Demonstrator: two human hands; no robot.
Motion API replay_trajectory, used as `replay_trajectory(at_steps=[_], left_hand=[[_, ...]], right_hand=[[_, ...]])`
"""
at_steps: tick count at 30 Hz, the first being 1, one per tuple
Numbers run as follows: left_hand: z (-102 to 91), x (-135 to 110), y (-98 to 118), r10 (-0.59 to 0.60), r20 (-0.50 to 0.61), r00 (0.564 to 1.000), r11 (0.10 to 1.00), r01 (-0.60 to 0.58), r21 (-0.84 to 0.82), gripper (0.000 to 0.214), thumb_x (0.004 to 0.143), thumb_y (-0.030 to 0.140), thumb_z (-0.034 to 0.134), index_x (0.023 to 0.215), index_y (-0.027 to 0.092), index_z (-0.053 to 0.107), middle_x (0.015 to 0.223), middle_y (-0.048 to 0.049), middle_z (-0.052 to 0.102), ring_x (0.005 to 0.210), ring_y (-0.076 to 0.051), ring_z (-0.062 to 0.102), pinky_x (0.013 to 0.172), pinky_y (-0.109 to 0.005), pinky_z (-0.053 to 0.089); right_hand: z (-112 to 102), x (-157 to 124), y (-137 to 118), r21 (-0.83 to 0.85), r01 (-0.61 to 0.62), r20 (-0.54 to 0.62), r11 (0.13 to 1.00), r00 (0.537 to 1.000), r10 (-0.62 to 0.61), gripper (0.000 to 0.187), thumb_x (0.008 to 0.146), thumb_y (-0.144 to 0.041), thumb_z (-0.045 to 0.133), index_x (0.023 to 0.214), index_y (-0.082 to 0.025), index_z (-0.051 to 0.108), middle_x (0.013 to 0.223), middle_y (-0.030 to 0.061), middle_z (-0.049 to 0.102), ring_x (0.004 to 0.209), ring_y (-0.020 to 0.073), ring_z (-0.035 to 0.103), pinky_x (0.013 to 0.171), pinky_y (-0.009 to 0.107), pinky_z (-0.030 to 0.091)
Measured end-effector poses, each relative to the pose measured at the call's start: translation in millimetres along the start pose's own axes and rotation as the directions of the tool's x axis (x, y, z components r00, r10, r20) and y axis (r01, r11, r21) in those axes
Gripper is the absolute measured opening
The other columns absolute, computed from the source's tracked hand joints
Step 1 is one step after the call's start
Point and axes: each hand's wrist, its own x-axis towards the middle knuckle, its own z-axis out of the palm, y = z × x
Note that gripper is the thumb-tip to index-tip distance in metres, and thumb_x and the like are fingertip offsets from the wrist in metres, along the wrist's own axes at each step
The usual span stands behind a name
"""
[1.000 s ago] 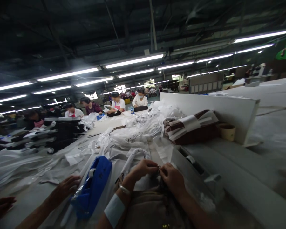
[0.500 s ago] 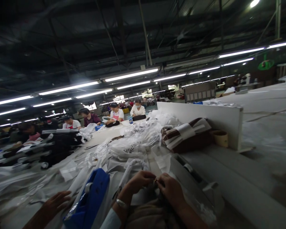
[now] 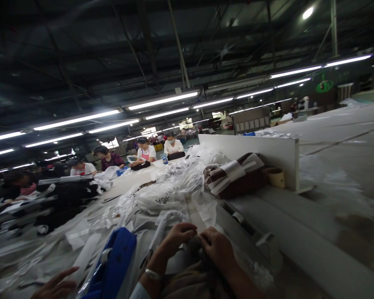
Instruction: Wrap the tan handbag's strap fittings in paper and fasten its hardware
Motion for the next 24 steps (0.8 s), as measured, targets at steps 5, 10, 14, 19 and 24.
replay_trajectory(at_steps=[5, 10, 14, 19, 24], left_hand=[[22.5, 24.0, -26.9, -0.246, -0.347, 0.905, 0.921, 0.106, -0.376, 0.036, 0.088, 0.042, 0.058, 0.112, 0.015, 0.064, 0.100, -0.0134, 0.071, 0.096, -0.024, 0.068, 0.087, -0.036, 0.056], [29.0, 31.9, -16.1, -0.056, -0.482, 0.875, 0.934, -0.125, -0.335, 0.029, 0.085, 0.039, 0.060, 0.102, 0.016, 0.066, 0.091, -0.0091, 0.071, 0.089, -0.021, 0.068, 0.088, -0.034, 0.054], [31.9, 29.8, 3.5, -0.005, -0.404, 0.915, 0.942, -0.131, -0.308, 0.023, 0.087, 0.034, 0.058, 0.100, 0.017, 0.067, 0.090, -0.0077, 0.072, 0.088, -0.019, 0.068, 0.086, -0.031, 0.054], [34.3, 28.3, 16.9, -0.064, -0.353, 0.933, 0.932, -0.071, -0.357, 0.017, 0.085, 0.030, 0.060, 0.094, 0.018, 0.068, 0.091, -0.0062, 0.074, 0.086, -0.019, 0.069, 0.081, -0.029, 0.056], [35.3, 28.3, 17.1, -0.073, -0.351, 0.934, 0.920, -0.073, -0.385, 0.016, 0.083, 0.028, 0.063, 0.093, 0.018, 0.070, 0.094, -0.0063, 0.074, 0.090, -0.021, 0.070, 0.084, -0.029, 0.056]], right_hand=[[-2.3, 1.9, 0.4, 0.235, -0.115, -0.070, 0.965, 0.988, 0.135, 0.037, 0.086, -0.053, 0.058, 0.093, -0.022, 0.077, 0.093, 0.0095, 0.077, 0.085, 0.0279, 0.070, 0.080, 0.037, 0.053], [-0.9, 6.1, -0.4, 0.413, -0.219, -0.015, 0.884, 0.969, 0.248, 0.053, 0.076, -0.062, 0.067, 0.104, -0.018, 0.078, 0.086, 0.0086, 0.078, 0.077, 0.0285, 0.071, 0.074, 0.036, 0.054], [0.8, 8.2, -0.7, 0.545, -0.211, 0.044, 0.811, 0.974, 0.223, 0.047, 0.073, -0.060, 0.070, 0.090, -0.017, 0.080, 0.091, 0.0099, 0.078, 0.088, 0.0313, 0.071, 0.080, 0.037, 0.054], [3.2, 8.4, 2.4, 0.530, -0.170, -0.003, 0.830, 0.979, 0.203, 0.049, 0.074, -0.060, 0.069, 0.093, -0.016, 0.078, 0.086, 0.0102, 0.077, 0.082, 0.0306, 0.070, 0.076, 0.038, 0.054], [5.2, 7.7, 5.1, 0.540, -0.132, -0.013, 0.831, 0.986, 0.166, 0.042, 0.075, -0.057, 0.070, 0.088, -0.017, 0.078, 0.084, 0.0088, 0.077, 0.081, 0.0294, 0.070, 0.075, 0.036, 0.054]])
